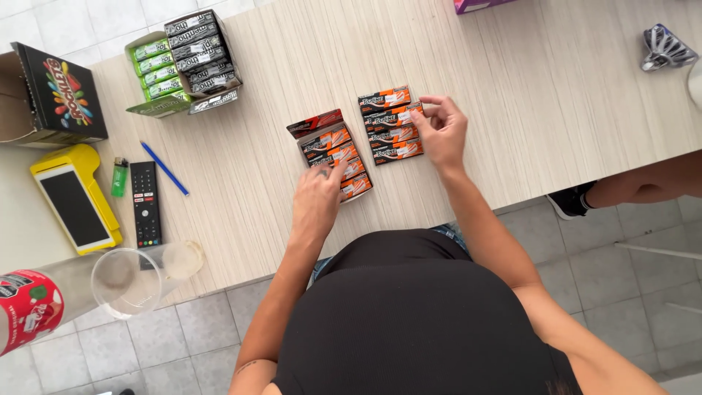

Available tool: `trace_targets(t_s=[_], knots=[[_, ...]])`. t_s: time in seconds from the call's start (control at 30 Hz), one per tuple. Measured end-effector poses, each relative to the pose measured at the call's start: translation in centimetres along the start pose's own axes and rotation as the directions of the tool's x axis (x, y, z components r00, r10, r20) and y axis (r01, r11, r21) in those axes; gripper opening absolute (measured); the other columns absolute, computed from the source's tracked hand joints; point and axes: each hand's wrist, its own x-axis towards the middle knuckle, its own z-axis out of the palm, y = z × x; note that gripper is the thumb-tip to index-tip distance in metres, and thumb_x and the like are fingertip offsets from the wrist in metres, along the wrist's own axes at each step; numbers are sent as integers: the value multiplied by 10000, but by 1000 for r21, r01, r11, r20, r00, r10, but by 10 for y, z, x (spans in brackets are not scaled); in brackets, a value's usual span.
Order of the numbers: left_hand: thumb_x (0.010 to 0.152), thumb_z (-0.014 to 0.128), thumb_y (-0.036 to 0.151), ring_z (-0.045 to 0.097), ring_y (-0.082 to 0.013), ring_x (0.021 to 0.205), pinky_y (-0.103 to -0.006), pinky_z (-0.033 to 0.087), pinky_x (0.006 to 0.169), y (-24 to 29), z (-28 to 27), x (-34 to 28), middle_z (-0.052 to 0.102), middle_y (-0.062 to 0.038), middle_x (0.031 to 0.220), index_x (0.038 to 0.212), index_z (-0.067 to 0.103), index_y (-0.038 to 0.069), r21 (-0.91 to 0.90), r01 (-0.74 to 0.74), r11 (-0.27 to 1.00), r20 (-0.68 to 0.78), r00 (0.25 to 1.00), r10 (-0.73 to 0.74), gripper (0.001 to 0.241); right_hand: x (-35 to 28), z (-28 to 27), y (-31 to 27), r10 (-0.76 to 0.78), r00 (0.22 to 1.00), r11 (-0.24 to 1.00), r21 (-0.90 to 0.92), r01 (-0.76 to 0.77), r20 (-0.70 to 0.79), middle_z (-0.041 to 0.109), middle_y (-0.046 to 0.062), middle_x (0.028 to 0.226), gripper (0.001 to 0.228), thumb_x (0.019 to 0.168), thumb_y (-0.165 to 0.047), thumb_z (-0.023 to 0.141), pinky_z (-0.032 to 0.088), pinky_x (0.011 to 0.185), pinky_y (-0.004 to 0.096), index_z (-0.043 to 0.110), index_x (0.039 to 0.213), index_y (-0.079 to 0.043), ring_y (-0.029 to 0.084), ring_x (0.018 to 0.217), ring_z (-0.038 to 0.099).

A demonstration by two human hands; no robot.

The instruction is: Organizing small retail packets on a counter by removing them from boxes and arranging them in rows.

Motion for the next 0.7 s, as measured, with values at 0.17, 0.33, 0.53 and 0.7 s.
trace_targets(t_s=[0.17,0.33,0.53,0.7], knots=[[667,913,203,675,-233,1141,-366,500,1014,-11,34,-5,722,-15,988,1274,623,233,51,-12,999,49,999,10,673,-8,13,-6,-124,991,962,-250,107,-52,663,36,850,272,867,-113,823,412,632,267,714,1115,-134,124,694,465],[632,942,185,705,-223,1038,-358,507,982,-6,39,-3,712,-16,969,1226,613,231,79,3,997,15,1000,-4,681,-11,16,-16,-159,986,944,-299,140,-40,591,55,885,238,912,-91,771,434,614,280,668,1127,-102,152,695,482],[699,895,153,743,-255,925,-384,533,936,7,14,-12,681,-25,972,1232,587,235,24,23,999,0,1000,-23,621,-13,20,-19,-217,976,918,-347,191,-36,600,73,871,175,935,-94,755,439,580,307,668,1085,-72,178,667,511],[850,756,106,723,-399,807,-524,596,743,25,-42,-20,641,-71,981,1310,554,254,-239,70,969,-55,995,-85,524,-14,13,-11,-303,952,913,-294,282,-28,589,70,964,205,967,-198,764,427,645,331,660,1106,-87,177,710,501]])
